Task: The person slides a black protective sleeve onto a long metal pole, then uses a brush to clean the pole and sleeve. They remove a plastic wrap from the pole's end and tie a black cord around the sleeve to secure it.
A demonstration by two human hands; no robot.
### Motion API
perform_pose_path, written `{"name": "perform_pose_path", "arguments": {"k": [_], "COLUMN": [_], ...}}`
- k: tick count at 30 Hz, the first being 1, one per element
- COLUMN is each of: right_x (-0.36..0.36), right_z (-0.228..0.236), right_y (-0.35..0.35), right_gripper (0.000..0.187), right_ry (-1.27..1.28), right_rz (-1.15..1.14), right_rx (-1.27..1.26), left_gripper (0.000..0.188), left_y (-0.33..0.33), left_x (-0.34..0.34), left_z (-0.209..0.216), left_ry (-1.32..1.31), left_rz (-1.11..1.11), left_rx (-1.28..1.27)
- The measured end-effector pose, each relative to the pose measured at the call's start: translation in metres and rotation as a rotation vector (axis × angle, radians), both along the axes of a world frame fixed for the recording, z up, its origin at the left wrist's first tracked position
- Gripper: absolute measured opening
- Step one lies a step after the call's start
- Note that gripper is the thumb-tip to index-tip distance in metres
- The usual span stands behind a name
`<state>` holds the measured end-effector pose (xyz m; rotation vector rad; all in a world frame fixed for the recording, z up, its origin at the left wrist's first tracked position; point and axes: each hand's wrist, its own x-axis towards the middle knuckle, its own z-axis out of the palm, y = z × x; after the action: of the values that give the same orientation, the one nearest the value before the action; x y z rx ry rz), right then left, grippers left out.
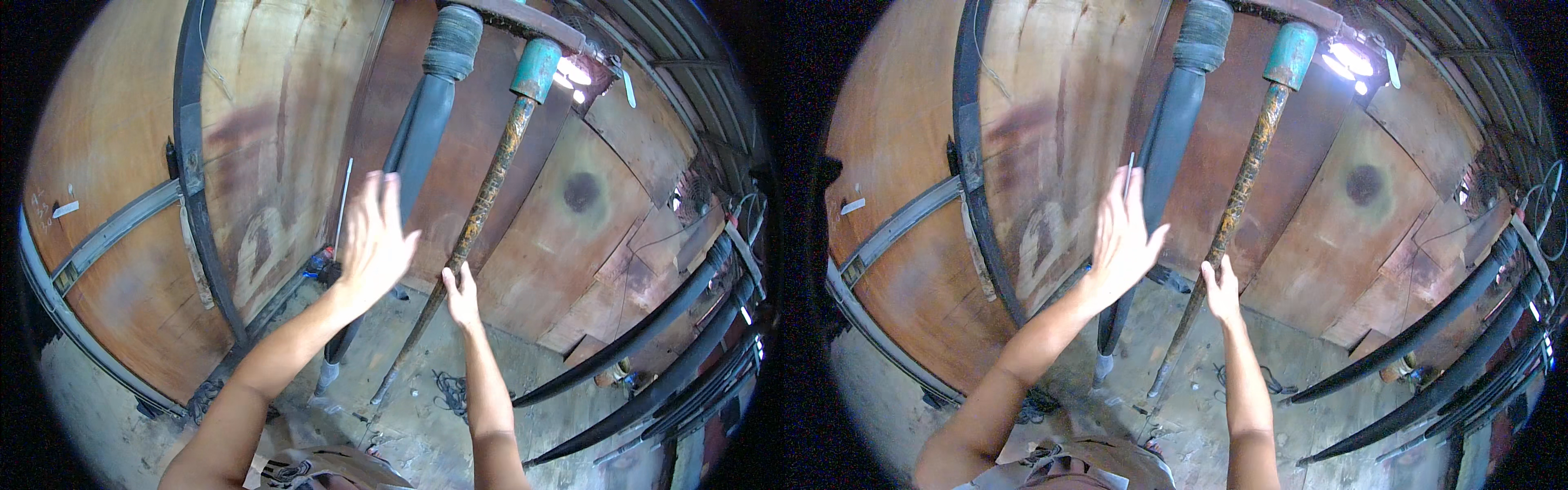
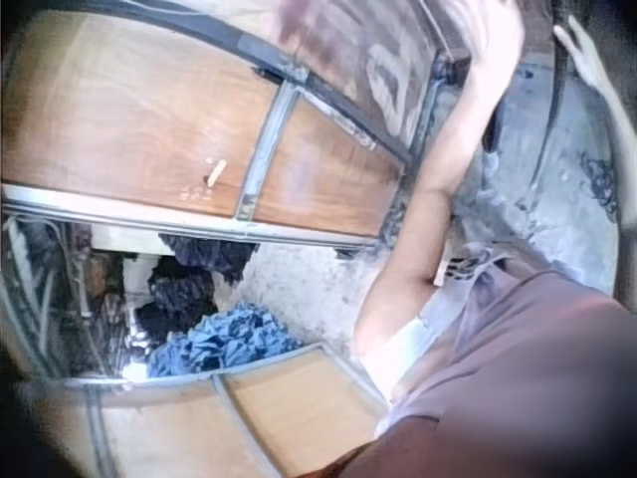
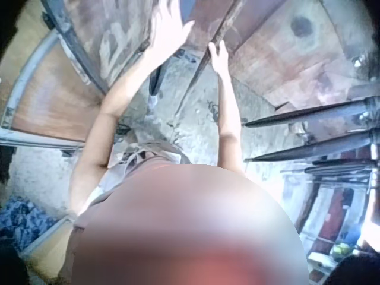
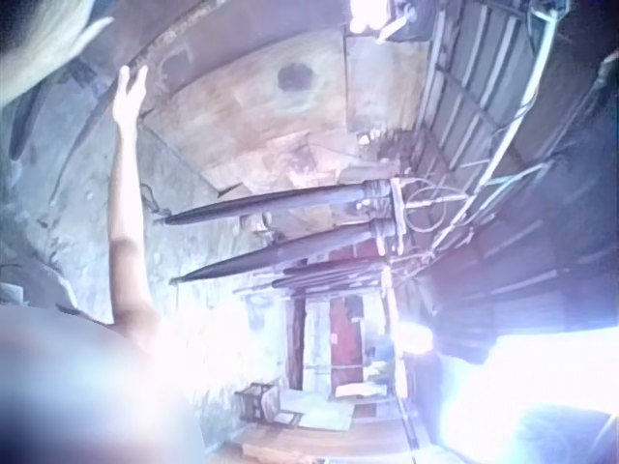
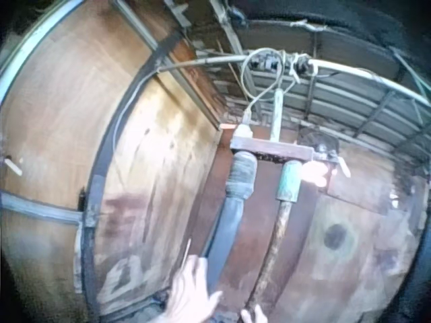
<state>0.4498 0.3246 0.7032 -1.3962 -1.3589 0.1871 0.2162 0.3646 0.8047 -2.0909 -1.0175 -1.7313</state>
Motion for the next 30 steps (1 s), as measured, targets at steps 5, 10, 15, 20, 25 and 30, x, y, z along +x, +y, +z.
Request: {"name": "perform_pose_path", "arguments": {"k": [5,10,15,20,25,30], "right_x": [0.0,0.004,0.005,0.015,0.029,0.031], "right_z": [-0.024,-0.03,-0.024,-0.022,-0.024,-0.025], "right_y": [0.022,0.036,0.038,0.045,0.053,0.048], "right_gripper": [0.029,0.032,0.032,0.029,0.045,0.036], "right_ry": [0.305,0.341,0.329,0.383,0.403,0.394], "right_rz": [0.167,0.156,0.197,0.255,0.303,0.262], "right_rx": [0.116,0.093,0.132,0.106,0.093,0.103], "left_gripper": [0.087,0.107,0.061,0.047,0.039,0.04], "left_y": [0.015,0.074,0.105,0.105,0.109,0.112], "left_x": [0.081,0.139,0.147,0.156,0.169,0.169], "left_z": [0.088,0.182,0.213,0.215,0.213,0.208], "left_ry": [-0.099,-0.167,0.002,-0.134,-0.213,-0.249], "left_rz": [-0.671,-0.9,-1.252,-1.378,-1.281,-1.314], "left_rx": [0.004,-0.488,-0.576,-0.629,-0.567,-0.514]}}
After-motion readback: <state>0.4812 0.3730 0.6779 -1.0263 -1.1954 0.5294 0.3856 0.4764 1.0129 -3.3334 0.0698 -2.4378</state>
